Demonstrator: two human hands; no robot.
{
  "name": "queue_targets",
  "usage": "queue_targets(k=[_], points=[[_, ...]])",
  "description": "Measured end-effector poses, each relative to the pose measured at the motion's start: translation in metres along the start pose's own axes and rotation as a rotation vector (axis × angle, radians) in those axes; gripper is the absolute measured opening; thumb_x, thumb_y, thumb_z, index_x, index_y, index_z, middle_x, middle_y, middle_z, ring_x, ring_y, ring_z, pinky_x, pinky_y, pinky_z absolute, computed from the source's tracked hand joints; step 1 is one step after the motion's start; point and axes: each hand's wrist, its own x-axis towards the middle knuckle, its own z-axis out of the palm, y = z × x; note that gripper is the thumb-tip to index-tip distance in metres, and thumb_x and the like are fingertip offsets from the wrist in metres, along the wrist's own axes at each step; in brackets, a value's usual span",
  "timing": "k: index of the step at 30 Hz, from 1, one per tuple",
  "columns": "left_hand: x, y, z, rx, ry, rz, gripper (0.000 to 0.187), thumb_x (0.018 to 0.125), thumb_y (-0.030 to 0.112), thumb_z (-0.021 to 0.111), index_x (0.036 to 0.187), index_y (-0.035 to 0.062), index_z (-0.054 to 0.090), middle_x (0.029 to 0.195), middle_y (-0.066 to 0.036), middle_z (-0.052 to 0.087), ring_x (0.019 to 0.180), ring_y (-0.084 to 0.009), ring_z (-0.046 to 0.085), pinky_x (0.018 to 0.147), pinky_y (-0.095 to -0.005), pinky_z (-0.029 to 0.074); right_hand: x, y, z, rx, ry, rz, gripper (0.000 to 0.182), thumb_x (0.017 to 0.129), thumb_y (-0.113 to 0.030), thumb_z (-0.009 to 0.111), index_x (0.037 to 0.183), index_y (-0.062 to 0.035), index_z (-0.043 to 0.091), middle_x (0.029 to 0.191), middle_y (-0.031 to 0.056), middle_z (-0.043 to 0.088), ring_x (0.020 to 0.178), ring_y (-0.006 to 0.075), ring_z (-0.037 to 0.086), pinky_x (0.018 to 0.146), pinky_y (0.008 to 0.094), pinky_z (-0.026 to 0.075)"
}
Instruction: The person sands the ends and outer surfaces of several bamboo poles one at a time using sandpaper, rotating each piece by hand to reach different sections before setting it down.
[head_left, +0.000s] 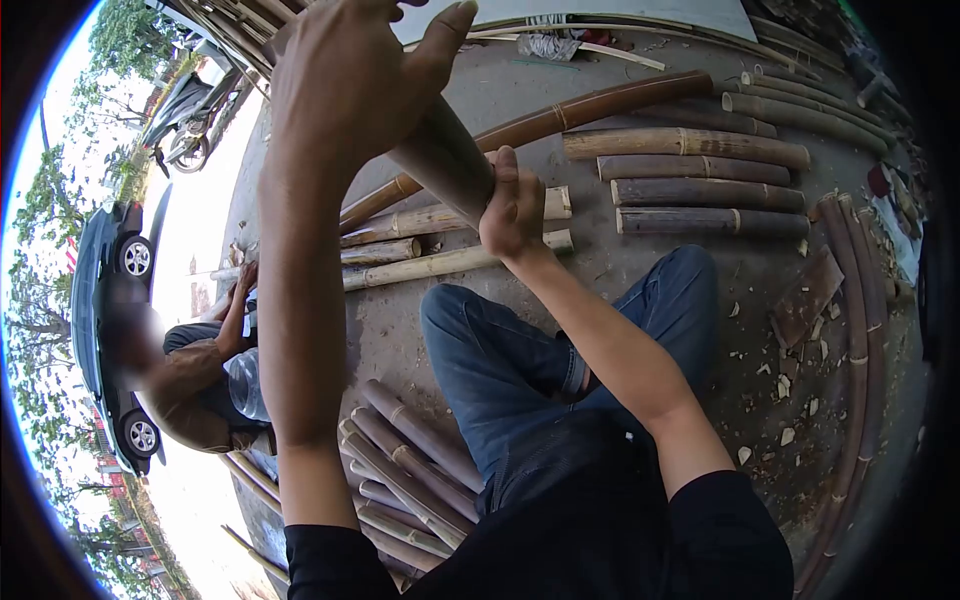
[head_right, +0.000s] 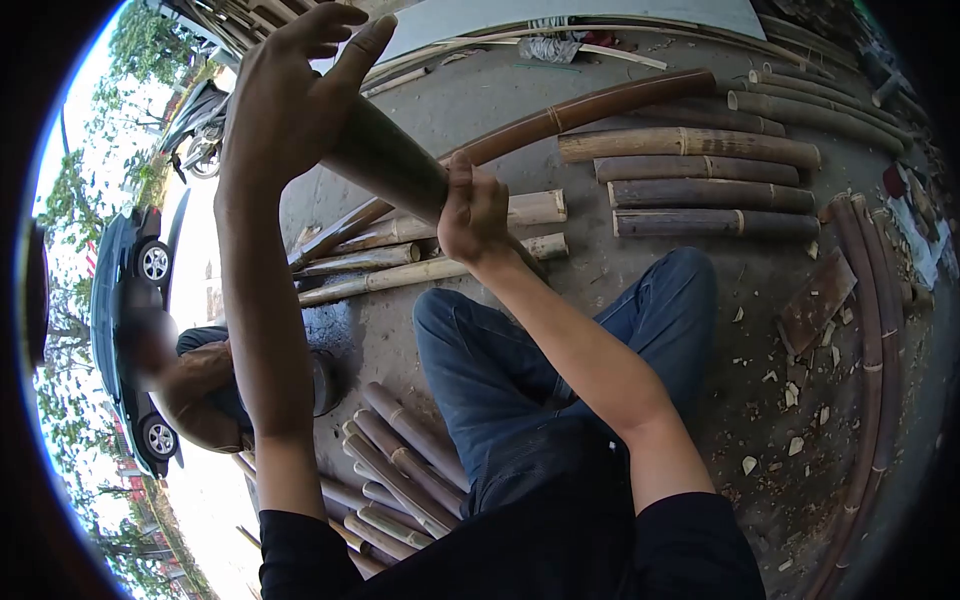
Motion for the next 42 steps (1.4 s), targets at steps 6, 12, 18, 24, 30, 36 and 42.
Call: queue_targets(k=[6,12,18,24,30,36,42], points=[[0.020,-0.047,0.031,-0.239,-0.511,-0.236,0.075,0.105,0.067,0.039,0.134,0.0044,0.068,0.124,-0.023,0.069,0.123,-0.0317,0.064,0.107,-0.0431,0.047,-0.011,-0.002,0.006,-0.135,0.375,-0.205,0.069,0.113,-0.045,0.019,0.095,-0.0009,0.069,0.077,0.0149,0.069,0.078,0.0291,0.071,0.073,0.0393,0.052],[0.013,-0.061,0.047,-0.245,-0.233,0.092,0.065,0.113,0.052,0.026,0.158,0.0085,0.042,0.150,-0.021,0.054,0.140,-0.0304,0.051,0.119,-0.0406,0.036,0.029,-0.067,-0.009,0.177,0.079,0.019,0.067,0.113,-0.045,0.026,0.082,0.0025,0.063,0.071,0.0220,0.064,0.068,0.0383,0.062,0.068,0.0432,0.049],[0.020,-0.042,0.051,-0.167,0.039,-0.029,0.077,0.096,0.052,0.060,0.147,-0.0041,0.048,0.147,-0.028,0.052,0.142,-0.0396,0.045,0.118,-0.0464,0.033,0.072,-0.127,0.005,0.042,0.213,-0.173,0.058,0.112,-0.038,0.026,0.090,0.0005,0.064,0.075,0.0242,0.066,0.081,0.0503,0.065,0.079,0.0527,0.050],[0.020,-0.080,0.057,-0.448,-0.083,-0.169,0.094,0.101,0.078,0.010,0.158,0.0100,0.042,0.167,-0.022,0.029,0.159,-0.0328,0.016,0.128,-0.0477,0.013,-0.013,0.045,0.011,-0.039,0.379,-0.184,0.059,0.113,-0.040,0.024,0.101,-0.0023,0.068,0.077,0.0192,0.069,0.082,0.0449,0.069,0.081,0.0497,0.053],[0.013,-0.054,0.053,-0.577,-0.140,-0.165,0.088,0.104,0.073,0.012,0.156,0.0106,0.045,0.164,-0.020,0.037,0.155,-0.0330,0.028,0.126,-0.0431,0.019,0.063,-0.100,-0.006,0.111,0.050,0.024,0.070,0.112,-0.049,0.027,0.081,0.0004,0.066,0.074,0.0200,0.069,0.074,0.0415,0.066,0.077,0.0457,0.051],[0.012,-0.055,0.044,-0.326,-0.056,0.204,0.080,0.109,0.063,0.015,0.154,0.0036,0.045,0.159,-0.020,0.043,0.151,-0.0337,0.036,0.124,-0.0401,0.023,0.059,-0.093,-0.010,0.125,-0.062,0.066,0.071,0.111,-0.049,0.030,0.079,0.0027,0.066,0.071,0.0225,0.066,0.073,0.0396,0.066,0.076,0.0457,0.051],[0.005,-0.073,0.048,-0.358,0.015,0.368,0.087,0.103,0.071,0.016,0.154,0.0081,0.048,0.158,-0.022,0.044,0.151,-0.0400,0.033,0.124,-0.0511,0.024,0.007,0.060,-0.037,0.242,-0.386,0.441,0.064,0.112,-0.049,0.035,0.120,0.0037,0.070,0.109,0.0098,0.071,0.099,0.0126,0.061,0.096,0.0283,0.044]])
